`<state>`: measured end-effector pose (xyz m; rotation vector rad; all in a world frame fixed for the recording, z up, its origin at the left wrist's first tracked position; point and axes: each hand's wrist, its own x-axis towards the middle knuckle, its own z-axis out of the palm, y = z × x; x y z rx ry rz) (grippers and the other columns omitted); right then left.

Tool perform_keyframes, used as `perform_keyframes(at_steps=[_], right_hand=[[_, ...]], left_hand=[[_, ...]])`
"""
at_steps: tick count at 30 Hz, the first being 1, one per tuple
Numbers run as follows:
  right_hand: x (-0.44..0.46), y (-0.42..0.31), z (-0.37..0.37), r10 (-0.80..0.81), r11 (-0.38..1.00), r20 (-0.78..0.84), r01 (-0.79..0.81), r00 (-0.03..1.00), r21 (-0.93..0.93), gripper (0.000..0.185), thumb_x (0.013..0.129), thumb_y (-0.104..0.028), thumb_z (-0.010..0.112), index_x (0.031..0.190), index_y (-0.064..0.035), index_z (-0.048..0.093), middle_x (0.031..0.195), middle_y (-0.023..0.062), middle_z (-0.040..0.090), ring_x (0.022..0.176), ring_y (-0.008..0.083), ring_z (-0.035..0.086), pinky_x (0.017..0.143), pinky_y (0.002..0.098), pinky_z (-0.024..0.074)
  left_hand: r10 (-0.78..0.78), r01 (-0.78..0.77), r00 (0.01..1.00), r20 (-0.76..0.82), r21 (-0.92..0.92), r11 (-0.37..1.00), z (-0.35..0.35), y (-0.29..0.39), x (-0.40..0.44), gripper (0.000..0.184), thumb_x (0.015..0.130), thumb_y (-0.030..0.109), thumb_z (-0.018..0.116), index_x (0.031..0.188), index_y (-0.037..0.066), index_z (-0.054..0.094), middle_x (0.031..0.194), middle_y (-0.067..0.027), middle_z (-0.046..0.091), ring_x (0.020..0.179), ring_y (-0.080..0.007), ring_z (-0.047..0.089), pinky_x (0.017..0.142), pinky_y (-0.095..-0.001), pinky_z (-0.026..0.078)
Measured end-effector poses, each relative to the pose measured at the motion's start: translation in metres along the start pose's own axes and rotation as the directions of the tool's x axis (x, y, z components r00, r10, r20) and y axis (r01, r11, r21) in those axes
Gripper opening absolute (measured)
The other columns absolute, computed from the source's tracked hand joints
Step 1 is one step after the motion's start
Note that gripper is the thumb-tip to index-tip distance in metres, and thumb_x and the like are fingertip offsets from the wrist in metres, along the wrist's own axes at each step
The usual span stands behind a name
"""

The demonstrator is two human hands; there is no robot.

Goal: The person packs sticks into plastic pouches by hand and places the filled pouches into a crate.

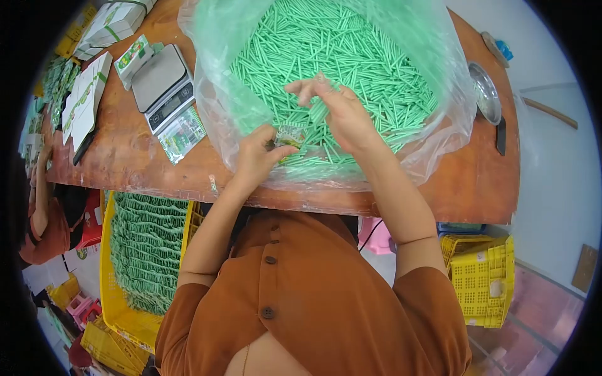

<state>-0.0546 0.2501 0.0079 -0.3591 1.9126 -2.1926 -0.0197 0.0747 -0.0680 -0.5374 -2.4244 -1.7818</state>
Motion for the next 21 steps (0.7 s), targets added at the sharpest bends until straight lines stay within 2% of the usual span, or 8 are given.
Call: perform_keyframes(at_steps=[4,7,8,11,15,18,20,21], right_hand=[[-0.004,0.010,0.026,-0.011,0.956,0.050,0.026,0.999,-0.293,0.038,0.092,-0.033,0.041,0.090,-0.0009,0.061,0.115,0.0128,0.052,0.108,0.0196,0.044,0.096,0.0325,0.0305],[-0.017,0.024,0.033,0.122,0.980,0.040,-0.114,0.992,-0.162,0.032,0.085,-0.029,0.056,0.100,-0.0006,0.058,0.098,0.0061,0.059,0.094,0.0156,0.051,0.087,0.0299,0.0379],[-0.019,0.032,0.028,-0.087,0.941,0.008,0.085,0.996,-0.326,0.027,0.084,-0.023,0.058,0.100,-0.0013,0.058,0.094,0.0065,0.058,0.088,0.0139,0.052,0.079,0.0272,0.0410],[-0.021,0.018,0.025,0.012,0.892,0.101,0.035,0.995,-0.451,0.023,0.085,-0.016,0.055,0.102,-0.0017,0.055,0.094,0.0048,0.057,0.088,0.0109,0.050,0.080,0.0251,0.0393],[-0.013,0.024,0.037,-0.092,0.986,-0.231,0.057,0.969,-0.157,0.017,0.087,-0.016,0.054,0.097,-0.0019,0.055,0.086,0.0022,0.057,0.079,0.0092,0.051,0.072,0.0223,0.0405],[0.005,0.014,0.034,0.015,1.000,-0.237,-0.018,0.971,-0.012,0.016,0.088,-0.019,0.053,0.096,-0.0041,0.056,0.086,0.0020,0.058,0.082,0.0091,0.051,0.075,0.0240,0.0394],[0.014,0.006,0.019,-0.019,1.000,-0.262,0.013,0.965,-0.025,0.018,0.089,-0.021,0.052,0.095,-0.0044,0.056,0.086,0.0028,0.058,0.082,0.0107,0.051,0.076,0.0248,0.0386],[0.019,0.000,0.010,-0.043,0.999,-0.301,0.041,0.952,-0.014,0.019,0.089,-0.022,0.052,0.095,-0.0044,0.057,0.086,0.0030,0.058,0.082,0.0117,0.051,0.076,0.0249,0.0386]], left_hand=[[0.047,-0.049,0.999,0.024,0.081,0.996,-0.005,0.003,-0.002,0.034,0.061,0.015,0.078,0.067,-0.001,0.048,0.061,-0.0095,0.045,0.051,-0.0215,0.042,0.047,-0.0319,0.035],[-0.024,0.022,1.000,-0.006,-0.228,0.973,0.003,-0.014,-0.004,0.025,0.064,0.010,0.075,0.068,0.000,0.052,0.063,-0.0065,0.049,0.054,-0.0136,0.044,0.048,-0.0279,0.036],[-0.026,0.020,0.999,-0.022,-0.237,0.971,0.005,-0.022,-0.006,0.025,0.064,0.010,0.075,0.068,0.000,0.052,0.063,-0.0065,0.049,0.054,-0.0136,0.044,0.048,-0.0279,0.036],[-0.078,0.086,0.996,0.037,-0.309,0.947,-0.005,-0.010,0.001,0.019,0.068,0.006,0.072,0.069,0.001,0.053,0.064,-0.0050,0.049,0.057,-0.0107,0.044,0.051,-0.0263,0.036],[-0.177,0.166,0.984,0.035,-0.560,0.812,-0.001,0.013,0.005,0.014,0.076,0.005,0.066,0.087,0.000,0.061,0.077,-0.0012,0.057,0.071,-0.0095,0.051,0.063,-0.0211,0.040],[-0.266,0.267,0.960,0.090,-0.583,0.767,-0.005,0.005,0.011,0.028,0.082,0.007,0.060,0.109,-0.001,0.058,0.096,-0.0034,0.060,0.086,-0.0124,0.056,0.074,-0.0227,0.047],[-0.373,0.261,0.921,0.110,-0.885,0.385,-0.006,0.013,0.013,0.023,0.085,0.006,0.056,0.106,-0.001,0.058,0.100,-0.0078,0.060,0.087,-0.0151,0.058,0.074,-0.0297,0.052],[-0.388,0.248,0.916,0.103,-0.905,0.346,-0.011,0.009,0.013,0.022,0.086,0.004,0.053,0.107,-0.002,0.056,0.102,-0.0115,0.059,0.091,-0.0202,0.059,0.070,-0.0363,0.056]])
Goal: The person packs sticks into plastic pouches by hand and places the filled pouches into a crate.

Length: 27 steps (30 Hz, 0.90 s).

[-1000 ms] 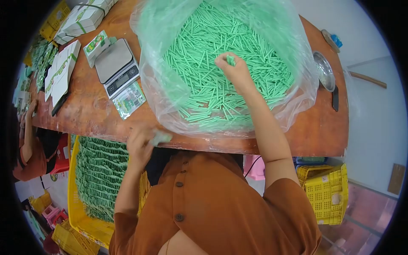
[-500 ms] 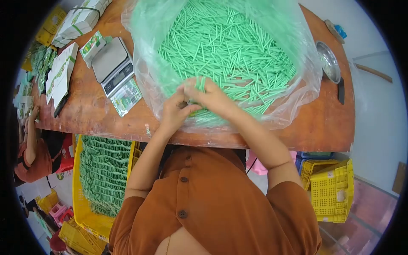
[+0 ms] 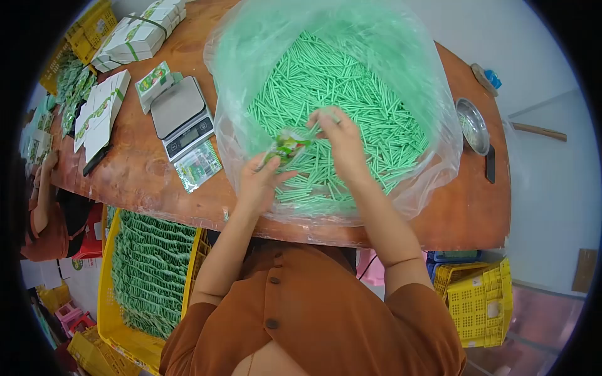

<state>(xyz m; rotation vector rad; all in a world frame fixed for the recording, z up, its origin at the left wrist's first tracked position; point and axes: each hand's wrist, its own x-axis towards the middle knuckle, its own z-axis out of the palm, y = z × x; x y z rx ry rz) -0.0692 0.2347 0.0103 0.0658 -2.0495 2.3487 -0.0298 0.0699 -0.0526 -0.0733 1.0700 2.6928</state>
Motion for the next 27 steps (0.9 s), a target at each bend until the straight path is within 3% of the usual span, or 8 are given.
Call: perform_keyframes(at_steps=[2,4,6,8,14,18,20,27], right_hand=[[0.020,-0.006,-0.017,-0.008,1.000,0.002,0.008,1.000,-0.016,0.022,0.088,-0.023,0.052,0.098,-0.0042,0.058,0.087,0.0032,0.058,0.083,0.0137,0.052,0.075,0.0262,0.0394],[0.040,-0.013,-0.025,-0.139,0.764,0.326,0.310,0.935,-0.565,0.022,0.087,-0.021,0.053,0.102,-0.0061,0.059,0.089,0.0036,0.058,0.087,0.0146,0.052,0.075,0.0266,0.0403],[0.059,-0.002,-0.030,-0.170,0.634,0.461,0.455,0.871,-0.626,0.022,0.079,-0.015,0.060,0.101,-0.0096,0.062,0.092,0.0045,0.056,0.091,0.0181,0.053,0.075,0.0295,0.0423],[0.074,0.009,-0.031,-0.164,0.043,0.746,0.760,0.645,-0.648,0.024,0.070,-0.006,0.064,0.094,-0.0105,0.065,0.092,0.0057,0.055,0.093,0.0222,0.052,0.077,0.0325,0.0437],[0.088,0.030,-0.041,-0.259,0.102,0.728,0.768,0.634,-0.632,0.013,0.065,-0.010,0.067,0.077,-0.0097,0.064,0.086,0.0010,0.055,0.084,0.0201,0.052,0.070,0.0321,0.0466],[0.075,-0.016,-0.037,-0.276,-0.013,0.735,0.762,0.619,-0.647,0.011,0.065,-0.010,0.065,0.075,-0.0101,0.062,0.079,-0.0002,0.054,0.079,0.0195,0.051,0.067,0.0317,0.0443],[0.062,-0.051,-0.030,-0.179,-0.310,0.787,0.725,0.590,-0.614,0.004,0.064,-0.009,0.061,0.067,-0.0115,0.060,0.070,-0.0010,0.052,0.077,0.0173,0.051,0.066,0.0303,0.0420],[0.037,-0.098,-0.013,-0.113,-0.413,0.827,0.731,0.551,-0.543,0.003,0.062,-0.007,0.059,0.064,-0.0100,0.059,0.067,0.0019,0.053,0.074,0.0179,0.054,0.065,0.0302,0.0425]], left_hand=[[-0.016,0.020,0.999,0.032,-0.103,0.994,-0.009,0.012,-0.005,0.024,0.086,0.003,0.052,0.110,-0.002,0.053,0.104,-0.0125,0.059,0.092,-0.0224,0.059,0.069,-0.0366,0.057],[-0.033,0.060,0.995,0.097,-0.288,0.956,-0.017,0.019,-0.008,0.033,0.087,0.003,0.049,0.119,-0.001,0.045,0.110,-0.0166,0.055,0.097,-0.0304,0.058,0.066,-0.0376,0.058],[-0.058,0.107,0.988,0.146,-0.350,0.931,-0.018,0.022,-0.012,0.035,0.087,0.005,0.050,0.120,0.000,0.042,0.111,-0.0163,0.054,0.097,-0.0312,0.058,0.067,-0.0360,0.058],[-0.062,0.140,0.979,0.196,-0.412,0.900,-0.018,0.025,-0.014,0.037,0.087,0.007,0.050,0.122,0.001,0.040,0.112,-0.0159,0.053,0.097,-0.0319,0.058,0.067,-0.0345,0.058],[-0.056,0.088,0.994,0.092,-0.397,0.914,-0.010,0.022,-0.011,0.033,0.088,0.010,0.051,0.118,-0.002,0.045,0.111,-0.0157,0.055,0.097,-0.0310,0.058,0.071,-0.0344,0.057],[0.036,-0.056,0.992,-0.117,-0.176,0.983,0.011,0.019,-0.004,0.019,0.085,0.009,0.057,0.102,0.000,0.058,0.100,-0.0078,0.061,0.092,-0.0174,0.059,0.081,-0.0323,0.051],[0.041,-0.056,0.994,-0.101,-0.160,0.986,0.009,0.013,0.001,0.019,0.085,0.008,0.058,0.101,0.000,0.059,0.100,-0.0082,0.061,0.092,-0.0176,0.059,0.081,-0.0321,0.051],[0.049,-0.061,0.995,-0.087,-0.145,0.988,0.005,0.003,0.005,0.017,0.083,0.005,0.059,0.098,-0.002,0.059,0.098,-0.0102,0.062,0.091,-0.0185,0.059,0.081,-0.0307,0.051]])
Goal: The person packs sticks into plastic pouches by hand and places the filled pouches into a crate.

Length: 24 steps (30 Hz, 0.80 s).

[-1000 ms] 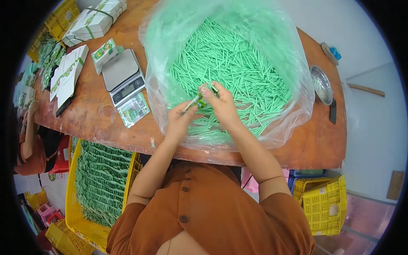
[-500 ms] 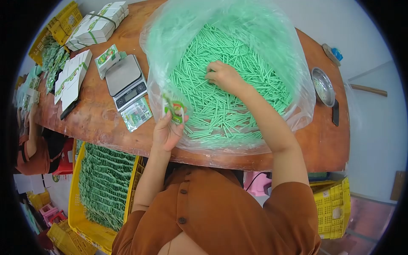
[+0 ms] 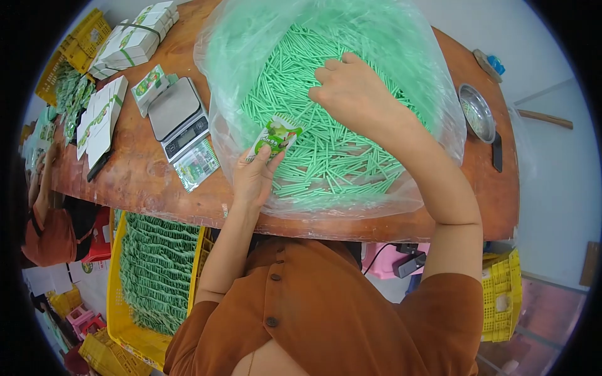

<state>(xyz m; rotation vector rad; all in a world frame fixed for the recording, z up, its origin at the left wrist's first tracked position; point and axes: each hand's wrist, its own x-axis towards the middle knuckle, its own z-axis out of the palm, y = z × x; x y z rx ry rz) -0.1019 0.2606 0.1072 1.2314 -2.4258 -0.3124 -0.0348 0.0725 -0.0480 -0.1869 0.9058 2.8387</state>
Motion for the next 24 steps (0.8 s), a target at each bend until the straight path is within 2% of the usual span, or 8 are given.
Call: perform_keyframes(at_steps=[5,9,11,15,20,22,23,24], right_hand=[[0.003,-0.011,-0.006,0.149,0.984,0.222,-0.167,0.964,0.061,0.004,0.065,-0.005,0.056,0.068,-0.0064,0.058,0.068,0.0066,0.050,0.067,0.0235,0.057,0.061,0.0370,0.0455],[0.012,-0.019,0.000,0.055,0.983,0.288,-0.103,0.956,0.154,0.009,0.067,-0.004,0.058,0.076,-0.0045,0.060,0.070,0.0080,0.053,0.067,0.0260,0.058,0.060,0.0387,0.0464],[0.020,-0.019,0.006,-0.064,0.811,0.240,-0.090,0.969,0.577,0.015,0.070,-0.003,0.060,0.085,-0.0037,0.061,0.075,0.0093,0.058,0.067,0.0278,0.058,0.060,0.0381,0.0471],[0.037,-0.014,0.001,-0.008,0.551,0.295,-0.242,0.956,0.799,0.020,0.071,-0.003,0.062,0.091,-0.0041,0.059,0.079,0.0101,0.063,0.076,0.0262,0.058,0.068,0.0348,0.0467],[0.045,-0.020,0.004,-0.067,0.702,0.376,-0.224,0.924,0.676,0.019,0.071,-0.004,0.062,0.089,-0.0054,0.059,0.083,0.0062,0.062,0.086,0.0240,0.057,0.070,0.0352,0.0470],[0.033,-0.016,0.017,0.062,0.575,0.024,-0.055,0.998,0.816,0.016,0.069,-0.004,0.063,0.085,-0.0059,0.061,0.088,0.0048,0.060,0.083,0.0243,0.057,0.070,0.0353,0.0473],[0.024,-0.010,0.022,0.057,0.573,0.030,-0.057,0.998,0.817,0.016,0.069,-0.004,0.063,0.085,-0.0059,0.061,0.088,0.0048,0.060,0.083,0.0243,0.057,0.070,0.0353,0.0473],[0.011,0.000,0.026,0.064,0.725,0.020,-0.060,0.998,0.686,0.018,0.067,-0.003,0.063,0.085,-0.0065,0.060,0.089,0.0055,0.059,0.083,0.0242,0.057,0.070,0.0347,0.0477]], left_hand=[[-0.011,0.011,1.000,0.018,0.017,1.000,0.000,0.000,0.000,0.017,0.083,0.004,0.058,0.098,-0.004,0.059,0.098,-0.0109,0.062,0.091,-0.0186,0.059,0.082,-0.0308,0.051],[-0.027,0.025,0.999,0.046,0.039,0.999,0.001,-0.004,-0.001,0.020,0.084,0.005,0.058,0.102,-0.002,0.058,0.101,-0.0114,0.061,0.091,-0.0190,0.059,0.083,-0.0321,0.050],[-0.036,0.035,0.997,0.063,0.022,0.999,0.006,-0.002,-0.002,0.024,0.085,0.009,0.057,0.107,-0.002,0.054,0.104,-0.0123,0.059,0.093,-0.0214,0.059,0.081,-0.0326,0.051],[-0.081,0.093,0.976,0.200,-0.050,0.994,0.010,0.009,-0.001,0.038,0.090,0.020,0.050,0.122,0.001,0.041,0.114,-0.0152,0.053,0.099,-0.0303,0.057,0.076,-0.0342,0.055],[-0.162,0.201,0.957,0.239,-0.150,0.968,-0.001,0.002,0.007,0.039,0.092,0.020,0.044,0.125,0.000,0.036,0.118,-0.0179,0.050,0.102,-0.0358,0.055,0.075,-0.0357,0.056],[-0.144,0.175,0.972,0.184,-0.161,0.971,0.000,0.004,0.006,0.038,0.092,0.019,0.044,0.124,0.000,0.037,0.118,-0.0181,0.050,0.103,-0.0357,0.055,0.075,-0.0359,0.056],[-0.127,0.148,0.984,0.126,-0.166,0.975,-0.001,0.004,0.006,0.038,0.092,0.018,0.045,0.124,-0.001,0.038,0.118,-0.0184,0.050,0.103,-0.0355,0.055,0.075,-0.0360,0.056],[-0.125,0.146,0.984,0.123,-0.172,0.974,-0.004,0.004,0.006,0.038,0.092,0.018,0.045,0.124,-0.001,0.038,0.118,-0.0184,0.050,0.103,-0.0355,0.055,0.075,-0.0360,0.056]])
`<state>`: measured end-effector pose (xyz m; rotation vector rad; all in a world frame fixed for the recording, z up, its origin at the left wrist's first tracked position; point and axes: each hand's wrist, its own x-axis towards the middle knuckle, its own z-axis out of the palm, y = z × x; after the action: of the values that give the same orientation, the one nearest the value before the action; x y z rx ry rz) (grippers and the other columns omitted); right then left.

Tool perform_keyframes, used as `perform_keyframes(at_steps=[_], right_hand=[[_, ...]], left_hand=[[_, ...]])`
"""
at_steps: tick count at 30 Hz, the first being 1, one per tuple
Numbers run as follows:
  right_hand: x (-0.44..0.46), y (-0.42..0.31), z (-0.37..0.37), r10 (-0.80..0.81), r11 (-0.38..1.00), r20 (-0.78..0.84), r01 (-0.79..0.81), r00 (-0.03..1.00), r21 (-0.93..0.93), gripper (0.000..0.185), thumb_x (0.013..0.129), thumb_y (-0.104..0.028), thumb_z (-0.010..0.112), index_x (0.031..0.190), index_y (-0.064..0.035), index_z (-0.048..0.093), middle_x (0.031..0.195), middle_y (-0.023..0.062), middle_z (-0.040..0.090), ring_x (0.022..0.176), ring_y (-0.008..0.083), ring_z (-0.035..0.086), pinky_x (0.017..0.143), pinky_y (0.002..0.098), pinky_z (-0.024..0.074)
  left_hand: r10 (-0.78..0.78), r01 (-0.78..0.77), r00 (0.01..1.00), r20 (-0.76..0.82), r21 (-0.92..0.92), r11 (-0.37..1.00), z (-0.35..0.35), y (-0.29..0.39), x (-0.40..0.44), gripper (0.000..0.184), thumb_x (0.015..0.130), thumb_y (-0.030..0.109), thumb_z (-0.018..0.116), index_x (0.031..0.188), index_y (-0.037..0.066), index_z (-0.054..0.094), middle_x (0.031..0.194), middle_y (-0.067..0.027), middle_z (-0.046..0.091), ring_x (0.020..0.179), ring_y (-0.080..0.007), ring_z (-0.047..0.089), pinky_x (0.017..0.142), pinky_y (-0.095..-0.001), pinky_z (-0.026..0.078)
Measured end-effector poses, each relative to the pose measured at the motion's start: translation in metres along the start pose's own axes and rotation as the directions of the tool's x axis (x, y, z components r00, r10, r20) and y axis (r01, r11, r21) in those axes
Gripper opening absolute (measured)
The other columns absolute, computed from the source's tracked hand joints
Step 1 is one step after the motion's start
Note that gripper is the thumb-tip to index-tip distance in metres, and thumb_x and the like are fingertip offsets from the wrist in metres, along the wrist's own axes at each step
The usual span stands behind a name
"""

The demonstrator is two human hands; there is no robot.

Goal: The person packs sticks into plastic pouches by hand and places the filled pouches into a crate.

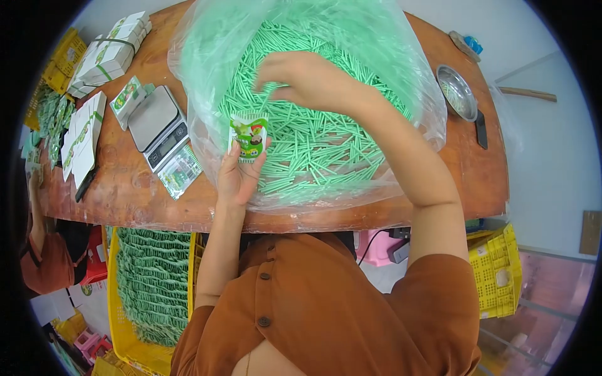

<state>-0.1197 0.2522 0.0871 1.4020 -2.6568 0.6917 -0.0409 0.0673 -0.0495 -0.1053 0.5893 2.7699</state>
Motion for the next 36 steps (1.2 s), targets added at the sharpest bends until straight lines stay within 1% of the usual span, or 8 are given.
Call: perform_keyframes(at_steps=[7,13,18,20,22,24,26,36], right_hand=[[-0.083,0.043,0.057,-0.024,0.887,0.229,0.126,0.973,-0.445,0.018,0.066,-0.007,0.058,0.084,-0.0076,0.059,0.084,0.0064,0.048,0.082,0.0212,0.054,0.064,0.0326,0.0471],[-0.083,0.063,0.055,0.143,0.980,-0.123,-0.158,0.982,-0.124,0.013,0.071,-0.004,0.062,0.084,-0.0038,0.061,0.084,0.0091,0.058,0.075,0.0241,0.058,0.063,0.0309,0.0478],[-0.059,0.033,0.014,0.448,0.880,-0.463,-0.470,0.765,0.076,0.013,0.075,-0.010,0.066,0.084,-0.0008,0.064,0.080,0.0105,0.064,0.067,0.0211,0.061,0.060,0.0271,0.0475],[-0.053,0.029,0.010,0.424,0.890,-0.555,-0.443,0.716,0.108,0.011,0.074,-0.007,0.066,0.083,-0.0013,0.065,0.081,0.0096,0.064,0.065,0.0187,0.060,0.060,0.0265,0.0470],[-0.047,0.024,0.004,0.033,0.933,-0.680,-0.266,0.733,-0.241,0.014,0.071,-0.007,0.069,0.084,-0.0035,0.066,0.078,0.0093,0.064,0.062,0.0208,0.060,0.058,0.0277,0.0471],[-0.046,0.013,0.014,0.079,0.960,-0.690,-0.242,0.719,-0.143,0.014,0.071,-0.004,0.069,0.084,-0.0027,0.066,0.075,0.0061,0.063,0.058,0.0140,0.057,0.056,0.0248,0.0450],[-0.046,0.003,0.026,0.539,0.817,-0.593,-0.199,0.598,0.542,0.011,0.073,-0.004,0.069,0.083,-0.0012,0.065,0.075,0.0021,0.063,0.060,0.0073,0.054,0.055,0.0206,0.0421],[-0.044,-0.013,0.014,0.648,0.676,-0.344,-0.304,0.679,0.672,0.013,0.076,-0.011,0.068,0.082,-0.0007,0.061,0.066,-0.0011,0.058,0.059,0.0035,0.051,0.052,0.0171,0.0395]], left_hand=[[-0.063,0.073,0.995,0.074,-0.140,0.987,-0.004,-0.001,0.003,0.037,0.091,0.016,0.046,0.123,-0.001,0.038,0.118,-0.0184,0.050,0.103,-0.0347,0.055,0.073,-0.0344,0.056],[-0.073,0.082,0.995,0.066,-0.151,0.985,0.004,-0.008,0.004,0.035,0.090,0.013,0.049,0.121,-0.001,0.041,0.114,-0.0178,0.053,0.101,-0.0334,0.056,0.073,-0.0346,0.056],[0.029,-0.027,0.997,-0.065,0.036,0.999,0.011,-0.023,0.014,0.033,0.087,0.010,0.054,0.117,0.001,0.046,0.114,-0.0114,0.053,0.104,-0.0261,0.055,0.082,-0.0340,0.052],[0.021,-0.020,0.998,-0.058,0.024,1.000,0.014,-0.028,0.018,0.027,0.085,0.008,0.057,0.110,0.000,0.052,0.108,-0.0087,0.057,0.101,-0.0225,0.056,0.084,-0.0353,0.050],[0.028,-0.026,0.998,-0.054,0.026,0.999,0.015,-0.031,0.020,0.026,0.085,0.008,0.057,0.109,0.000,0.052,0.107,-0.0085,0.057,0.100,-0.0219,0.056,0.085,-0.0354,0.050],[0.021,-0.020,0.999,-0.046,0.028,0.999,0.016,-0.031,0.019,0.024,0.084,0.009,0.058,0.106,0.000,0.054,0.105,-0.0082,0.058,0.099,-0.0205,0.056,0.087,-0.0360,0.049],[0.021,-0.019,0.999,-0.040,0.032,0.999,0.016,-0.030,0.019,0.024,0.084,0.009,0.058,0.106,0.000,0.054,0.106,-0.0082,0.058,0.099,-0.0205,0.056,0.087,-0.0358,0.049],[-0.003,0.004,1.000,-0.025,0.029,1.000,0.014,-0.022,0.016,0.025,0.084,0.007,0.058,0.106,-0.003,0.053,0.107,-0.0116,0.058,0.099,-0.0227,0.057,0.086,-0.0359,0.050]])
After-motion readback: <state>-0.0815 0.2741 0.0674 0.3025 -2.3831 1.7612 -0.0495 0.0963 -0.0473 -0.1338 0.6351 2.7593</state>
